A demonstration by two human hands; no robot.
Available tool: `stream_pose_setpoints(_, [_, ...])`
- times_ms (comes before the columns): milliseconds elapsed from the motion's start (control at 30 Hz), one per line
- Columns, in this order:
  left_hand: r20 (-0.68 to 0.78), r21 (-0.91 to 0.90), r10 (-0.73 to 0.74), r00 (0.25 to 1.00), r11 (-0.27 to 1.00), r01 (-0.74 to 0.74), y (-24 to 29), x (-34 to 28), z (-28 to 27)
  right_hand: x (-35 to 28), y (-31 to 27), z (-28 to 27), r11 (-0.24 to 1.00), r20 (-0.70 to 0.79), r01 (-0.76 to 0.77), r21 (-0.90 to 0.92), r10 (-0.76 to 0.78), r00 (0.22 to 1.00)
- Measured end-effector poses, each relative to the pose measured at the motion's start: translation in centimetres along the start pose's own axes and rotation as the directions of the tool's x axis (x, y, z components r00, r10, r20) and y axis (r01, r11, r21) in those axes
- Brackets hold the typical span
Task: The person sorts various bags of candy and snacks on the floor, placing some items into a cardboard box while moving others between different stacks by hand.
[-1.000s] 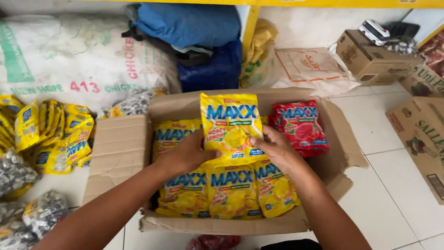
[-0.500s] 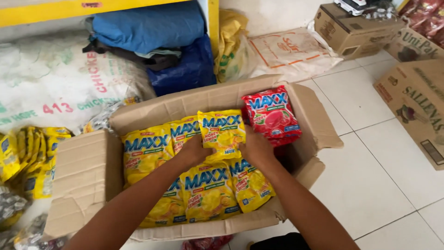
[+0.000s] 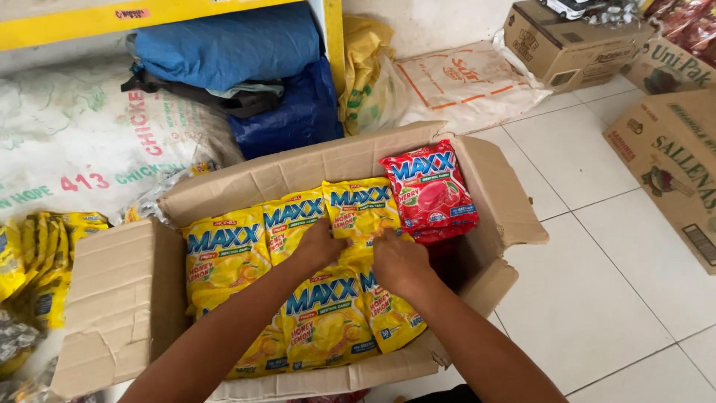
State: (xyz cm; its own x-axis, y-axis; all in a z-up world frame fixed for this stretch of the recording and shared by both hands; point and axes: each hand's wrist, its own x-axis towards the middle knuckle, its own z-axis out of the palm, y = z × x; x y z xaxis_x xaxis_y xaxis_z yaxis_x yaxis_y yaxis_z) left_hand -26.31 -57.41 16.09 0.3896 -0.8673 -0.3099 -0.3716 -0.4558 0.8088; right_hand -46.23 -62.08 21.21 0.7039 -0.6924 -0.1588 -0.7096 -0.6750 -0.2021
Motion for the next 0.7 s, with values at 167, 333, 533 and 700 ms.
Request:
stream_pose_setpoints(167, [-0.035, 0.073, 0.087, 0.996, 0.994, -0.085, 0.3, -2.6, -0.2, -1.1, -0.9, -1.4, 1.000, 0.169, -0.020, -0.020, 0.023, 0.985])
stream_pose_setpoints(333, [-0.023, 0.110, 0.240, 0.971, 0.966, -0.236, 2.0, -7.2, -1.0, -1.8, -1.7, -2.3, 0.997, 0.214, -0.043, -0.071, 0.057, 0.975])
stream_pose_setpoints(533, [0.160, 0.387, 0.441, 0.883, 0.795, -0.467, -0.3, -7.2, 0.9, -0.8, -0.9, -0.8, 0.999, 0.305, -0.039, -0.016, 0.042, 0.951])
stream_pose_setpoints(700, [0.229, 0.471, 0.496, 0.838, 0.697, -0.541, -1.8, -5.7, 2.1, -0.6, -0.1, -1.2, 1.000, 0.365, -0.025, -0.012, 0.028, 0.931])
